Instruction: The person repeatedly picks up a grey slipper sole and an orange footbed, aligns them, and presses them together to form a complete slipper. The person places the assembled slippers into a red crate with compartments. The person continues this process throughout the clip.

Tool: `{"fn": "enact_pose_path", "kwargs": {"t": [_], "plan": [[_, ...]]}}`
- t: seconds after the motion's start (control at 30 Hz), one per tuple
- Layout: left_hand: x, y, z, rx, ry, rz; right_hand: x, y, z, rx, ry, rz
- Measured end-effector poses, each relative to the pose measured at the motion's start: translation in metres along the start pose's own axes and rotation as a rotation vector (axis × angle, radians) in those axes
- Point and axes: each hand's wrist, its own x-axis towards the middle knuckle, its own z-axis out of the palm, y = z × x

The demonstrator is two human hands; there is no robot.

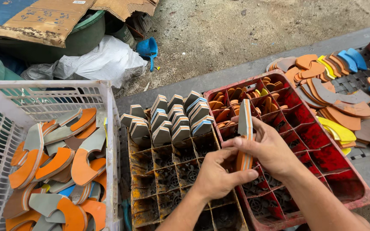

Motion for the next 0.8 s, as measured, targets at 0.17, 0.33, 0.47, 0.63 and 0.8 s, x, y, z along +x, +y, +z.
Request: {"fn": "enact_pose_path", "kwargs": {"t": [0.17,0.33,0.47,0.63,0.8], "plan": [[0.005,-0.03,-0.017,-0.098,-0.036,-0.058,0.004,0.004,-0.005,0.022,-0.015,0.094],[0.012,-0.031,-0.01,-0.083,0.159,-0.051,0.001,0.009,-0.006,-0.172,-0.082,-0.012],[0.01,-0.019,-0.006,-0.105,0.171,-0.245,-0.007,0.002,-0.006,-1.093,0.246,-0.625],[0.005,-0.02,0.019,-0.343,0.078,-0.422,-0.009,-0.003,0.004,-0.866,0.117,-1.256],[-0.006,-0.023,0.021,-0.302,-0.073,-0.423,-0.016,0.002,0.017,-0.853,-0.003,-1.111]]}}
